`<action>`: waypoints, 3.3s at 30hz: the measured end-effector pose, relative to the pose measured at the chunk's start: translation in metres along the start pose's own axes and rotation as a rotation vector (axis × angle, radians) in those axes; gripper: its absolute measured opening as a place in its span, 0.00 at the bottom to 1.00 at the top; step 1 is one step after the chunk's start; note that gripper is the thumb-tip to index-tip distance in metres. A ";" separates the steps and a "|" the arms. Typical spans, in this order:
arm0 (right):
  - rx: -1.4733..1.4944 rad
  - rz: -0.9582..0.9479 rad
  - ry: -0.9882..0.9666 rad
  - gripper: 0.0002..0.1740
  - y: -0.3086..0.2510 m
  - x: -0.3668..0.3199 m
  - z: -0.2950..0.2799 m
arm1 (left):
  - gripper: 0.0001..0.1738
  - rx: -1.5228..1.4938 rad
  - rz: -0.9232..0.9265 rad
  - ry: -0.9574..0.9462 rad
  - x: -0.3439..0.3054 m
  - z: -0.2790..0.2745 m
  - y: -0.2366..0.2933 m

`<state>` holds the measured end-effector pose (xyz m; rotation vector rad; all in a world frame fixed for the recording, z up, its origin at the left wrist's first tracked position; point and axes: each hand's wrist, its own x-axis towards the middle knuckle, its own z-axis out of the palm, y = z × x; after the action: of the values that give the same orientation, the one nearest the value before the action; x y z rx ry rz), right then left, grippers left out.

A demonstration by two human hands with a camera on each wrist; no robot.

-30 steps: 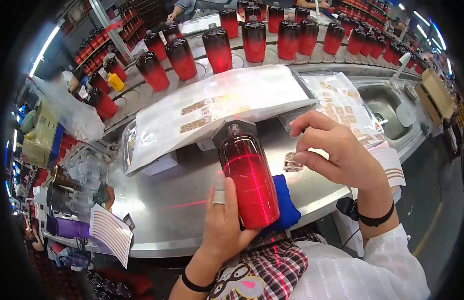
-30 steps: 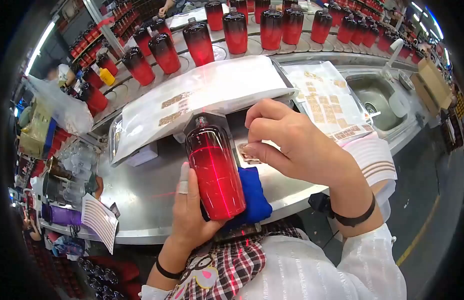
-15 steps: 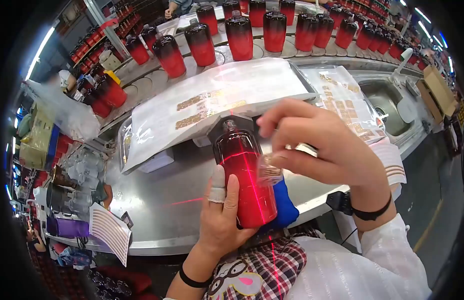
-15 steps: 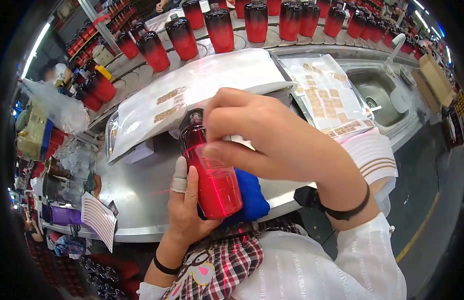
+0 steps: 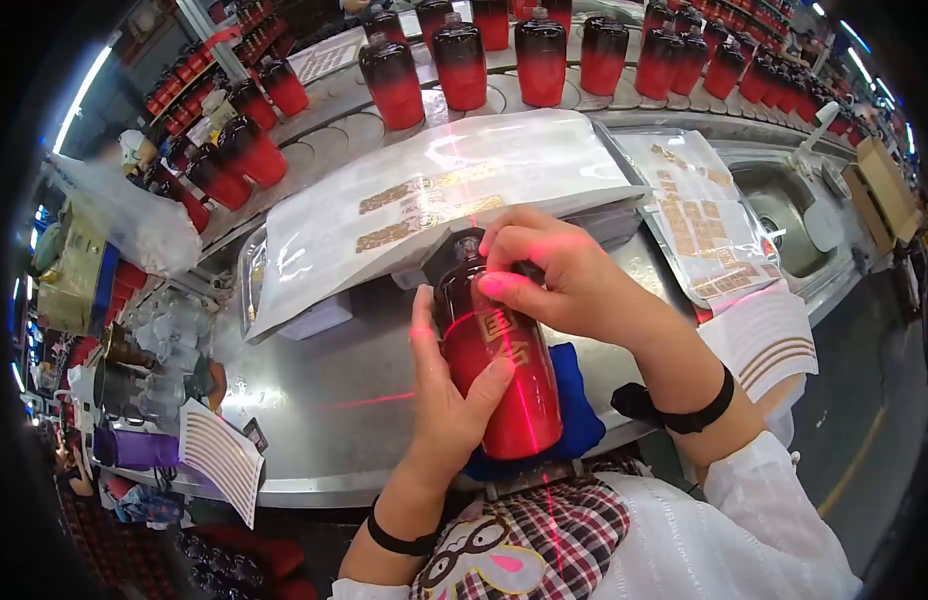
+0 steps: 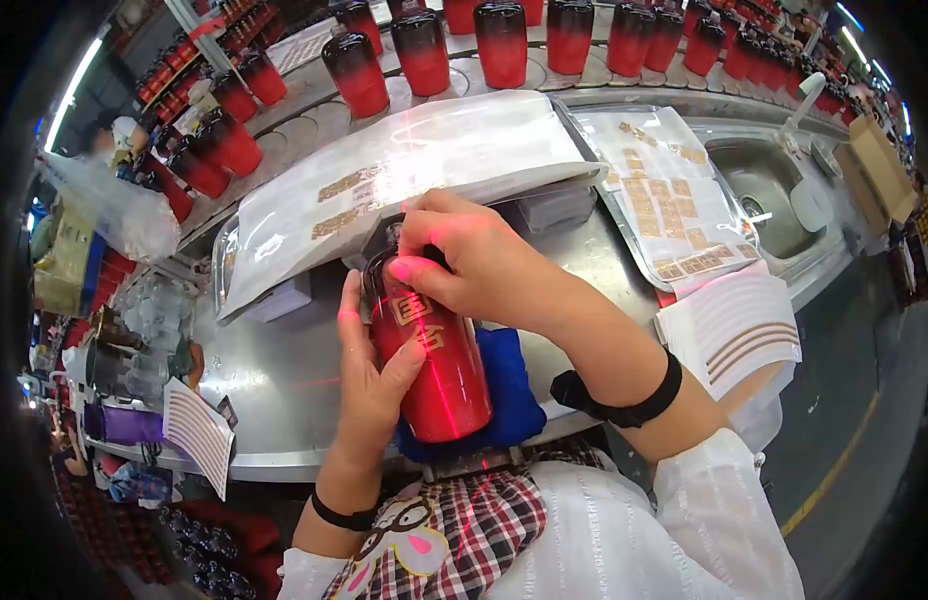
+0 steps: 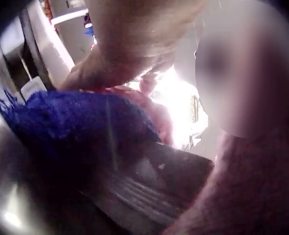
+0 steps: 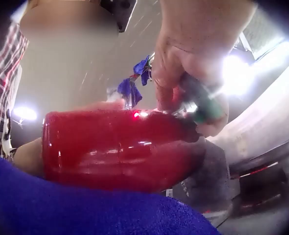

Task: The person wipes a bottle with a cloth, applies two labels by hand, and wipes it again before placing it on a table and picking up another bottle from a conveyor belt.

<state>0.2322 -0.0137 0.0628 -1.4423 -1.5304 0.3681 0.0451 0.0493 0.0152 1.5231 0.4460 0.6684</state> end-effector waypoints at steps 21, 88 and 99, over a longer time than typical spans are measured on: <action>-0.054 -0.009 0.034 0.11 0.000 0.003 0.005 | 0.51 -0.306 -0.039 -0.043 0.001 -0.001 -0.002; -0.350 -0.100 0.181 0.24 -0.014 -0.041 0.020 | 0.30 -0.282 -0.153 0.032 0.043 -0.008 0.004; -0.133 -0.005 0.135 0.31 -0.009 -0.049 0.022 | 0.48 0.073 0.063 -0.060 0.007 -0.016 -0.006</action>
<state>0.2016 -0.0512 0.0386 -1.5335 -1.4711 0.1644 0.0407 0.0662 0.0101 1.6270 0.3817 0.6602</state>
